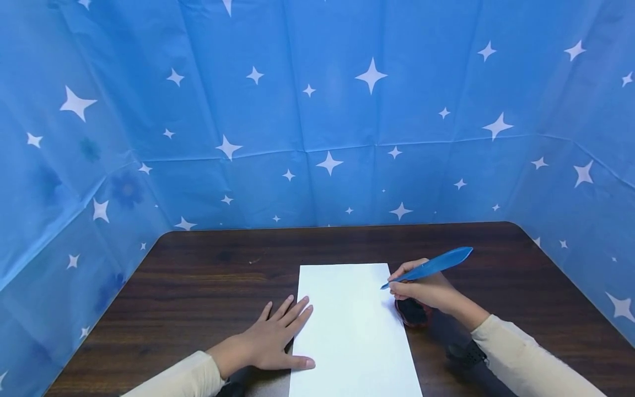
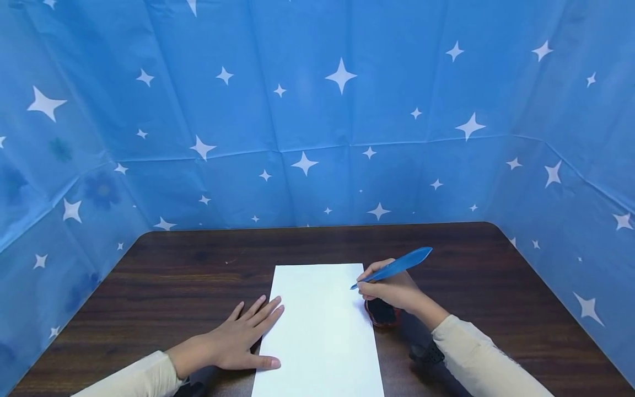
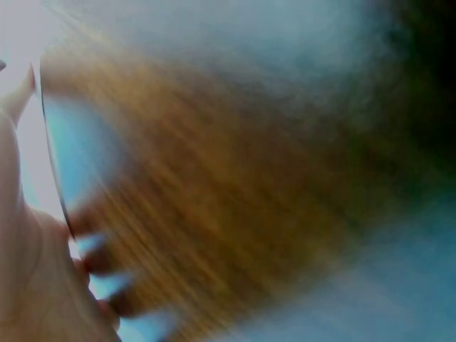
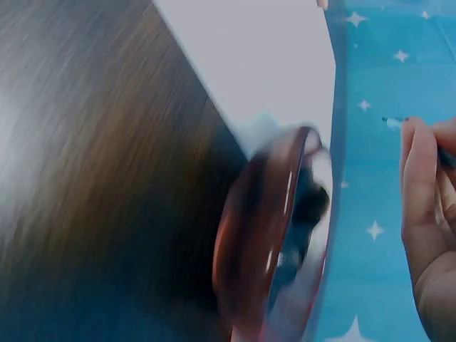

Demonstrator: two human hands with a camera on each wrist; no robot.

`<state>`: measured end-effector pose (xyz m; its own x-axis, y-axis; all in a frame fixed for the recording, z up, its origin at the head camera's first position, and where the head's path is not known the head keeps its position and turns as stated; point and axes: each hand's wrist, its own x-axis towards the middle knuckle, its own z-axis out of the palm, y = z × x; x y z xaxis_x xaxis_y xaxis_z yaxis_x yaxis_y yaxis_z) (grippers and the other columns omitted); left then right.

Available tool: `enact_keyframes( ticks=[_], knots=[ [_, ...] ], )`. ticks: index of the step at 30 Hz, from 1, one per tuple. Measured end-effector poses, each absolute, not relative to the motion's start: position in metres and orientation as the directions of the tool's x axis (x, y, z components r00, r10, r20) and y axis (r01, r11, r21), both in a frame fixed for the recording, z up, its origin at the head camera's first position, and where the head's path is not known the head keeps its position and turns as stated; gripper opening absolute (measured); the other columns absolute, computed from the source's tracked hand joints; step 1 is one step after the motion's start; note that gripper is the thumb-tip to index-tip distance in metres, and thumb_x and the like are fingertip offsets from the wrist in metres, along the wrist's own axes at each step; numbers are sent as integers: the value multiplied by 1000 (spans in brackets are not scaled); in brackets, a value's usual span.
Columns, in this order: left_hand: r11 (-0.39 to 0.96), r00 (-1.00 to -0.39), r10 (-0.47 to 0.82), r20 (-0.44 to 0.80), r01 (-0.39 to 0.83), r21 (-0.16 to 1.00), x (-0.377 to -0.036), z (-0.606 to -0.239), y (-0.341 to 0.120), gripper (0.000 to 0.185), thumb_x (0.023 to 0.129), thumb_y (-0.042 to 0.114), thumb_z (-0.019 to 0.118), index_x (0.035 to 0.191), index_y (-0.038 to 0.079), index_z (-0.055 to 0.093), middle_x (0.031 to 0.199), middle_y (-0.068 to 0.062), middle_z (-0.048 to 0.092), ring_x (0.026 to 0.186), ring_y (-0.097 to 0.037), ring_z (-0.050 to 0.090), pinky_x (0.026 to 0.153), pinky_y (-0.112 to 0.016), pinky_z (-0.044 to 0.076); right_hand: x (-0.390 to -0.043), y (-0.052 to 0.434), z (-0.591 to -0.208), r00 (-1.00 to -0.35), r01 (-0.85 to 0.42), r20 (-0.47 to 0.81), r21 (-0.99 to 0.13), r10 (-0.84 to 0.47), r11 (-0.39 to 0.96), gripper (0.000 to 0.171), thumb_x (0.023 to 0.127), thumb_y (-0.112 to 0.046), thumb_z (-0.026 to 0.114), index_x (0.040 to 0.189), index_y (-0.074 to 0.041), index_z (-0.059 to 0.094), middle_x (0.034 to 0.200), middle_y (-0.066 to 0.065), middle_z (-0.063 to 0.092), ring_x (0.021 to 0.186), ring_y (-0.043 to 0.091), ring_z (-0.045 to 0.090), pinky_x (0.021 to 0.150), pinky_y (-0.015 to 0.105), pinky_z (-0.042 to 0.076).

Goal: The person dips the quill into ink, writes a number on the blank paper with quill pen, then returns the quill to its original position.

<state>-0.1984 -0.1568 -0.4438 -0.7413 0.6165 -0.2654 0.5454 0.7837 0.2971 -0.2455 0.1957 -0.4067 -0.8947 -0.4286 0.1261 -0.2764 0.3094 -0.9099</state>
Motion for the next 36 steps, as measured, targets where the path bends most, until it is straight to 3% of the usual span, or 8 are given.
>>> enact_keyframes(
  ticks=[3,11,36],
  knots=[
    [786,-745,613,-261,546,289,-199,-447,-158,100,82,80,40,156,21,7,162,2,-5,148,-31,-5,108,-68,0,-247,182,-407,-905,-247,109,-922,-412,298,25,88,-6,67,101,15,65,90,29,68,77,36,71,67,37,58],
    [780,-744,621,-249,553,293,-202,-448,-158,100,82,79,41,156,22,7,162,1,-4,148,-32,-5,108,-69,-1,-250,154,-411,-943,-154,45,-938,-331,310,22,87,-4,68,100,14,66,86,20,71,74,24,72,68,37,58],
    [777,-735,624,-265,550,305,-198,-442,-157,99,84,77,41,156,20,7,162,-1,-5,147,-32,-6,108,-69,-1,-253,126,-423,-987,8,-69,-927,-148,375,9,82,1,72,88,8,71,80,15,72,68,25,71,62,36,58]
  ],
)
